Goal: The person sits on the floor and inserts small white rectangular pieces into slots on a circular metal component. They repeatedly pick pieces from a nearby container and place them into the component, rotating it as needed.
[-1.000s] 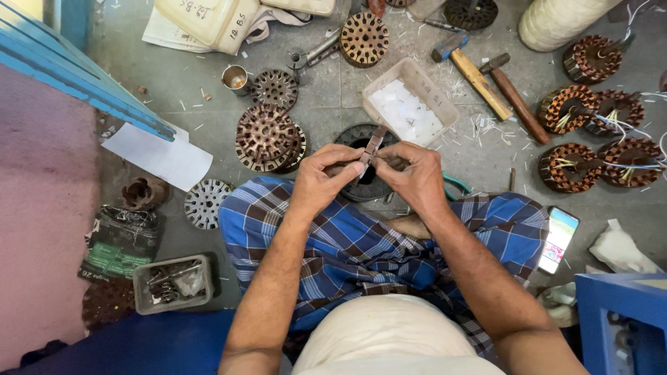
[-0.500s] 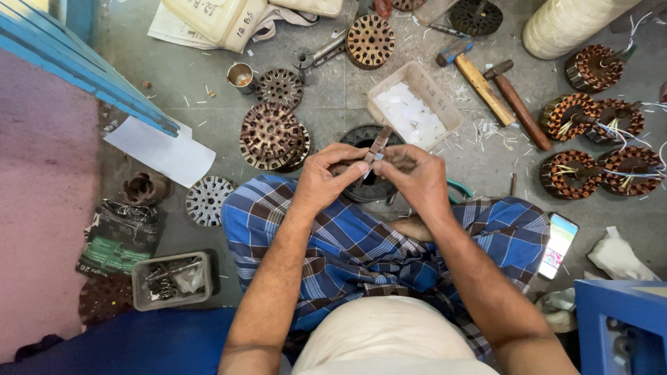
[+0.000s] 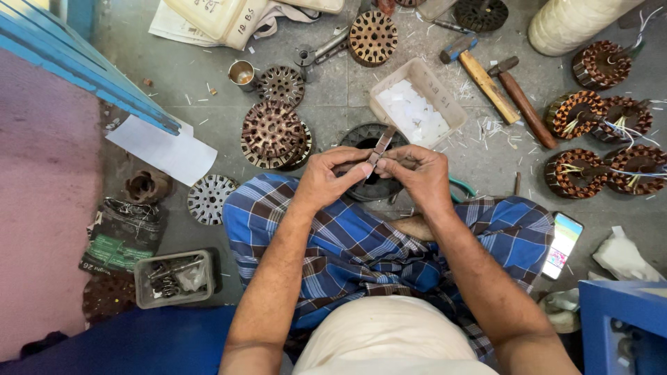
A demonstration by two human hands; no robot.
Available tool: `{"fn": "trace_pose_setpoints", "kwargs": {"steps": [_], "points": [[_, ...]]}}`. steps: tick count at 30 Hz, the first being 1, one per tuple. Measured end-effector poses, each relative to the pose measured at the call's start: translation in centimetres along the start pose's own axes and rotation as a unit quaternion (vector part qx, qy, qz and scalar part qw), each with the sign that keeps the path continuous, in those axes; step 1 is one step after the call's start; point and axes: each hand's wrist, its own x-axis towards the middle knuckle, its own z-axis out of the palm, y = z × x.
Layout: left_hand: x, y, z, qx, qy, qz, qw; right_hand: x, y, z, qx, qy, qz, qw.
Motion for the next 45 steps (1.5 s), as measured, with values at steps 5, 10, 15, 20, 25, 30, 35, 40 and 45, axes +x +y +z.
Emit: {"fn": "trace_pose_setpoints", "kwargs": {"steps": [5, 10, 15, 20, 25, 30, 35, 40, 45], "points": [[0.0, 0.6, 0.1, -0.019, 0.004, -0.029, 0.999, 0.0, -0.4, -0.2, -0.02, -0.013, 0.0, 1.0], [-0.2, 1.9, 0.1, 0.067, 0.019, 0.033, 0.997, -1.1, -1.4, 0.0, -0.213, -0.008, -0.221, 0.952], [-0.7, 3.2, 0.1, 0.163, 0.017, 0.091, 0.982, -1.1, -2.2, -0.1, -0.367, -0.003, -0.35, 0.862], [-0.6, 3.7, 0.2, 0.202, 0.02, 0.089, 0.975, -1.0, -2.3, -0.5, -0.476, 0.005, -0.404, 0.781], [-1.4, 3.3, 1.7, 0.128, 0.05, 0.045, 0.989, -2.2, -1.5, -1.1, -0.334, -0.029, -0.293, 0.896], [-2.3, 2.4, 2.2, 0.177, 0.073, 0.115, 0.975, -2.9, -0.4, -1.7, -0.242, -0.034, -0.238, 0.94], [-2.1, 1.5, 2.4, 0.194, 0.023, 0.16, 0.968, -2.4, 0.1, -2.3, -0.294, -0.049, -0.257, 0.919], [-1.6, 0.1, 3.2, 0.209, 0.037, 0.194, 0.958, -2.5, 0.4, -3.9, -0.341, -0.03, -0.262, 0.902], [-1.7, -0.6, 4.3, 0.28, 0.053, 0.178, 0.942, -2.4, 0.1, -5.2, -0.415, -0.054, -0.27, 0.867]]}}
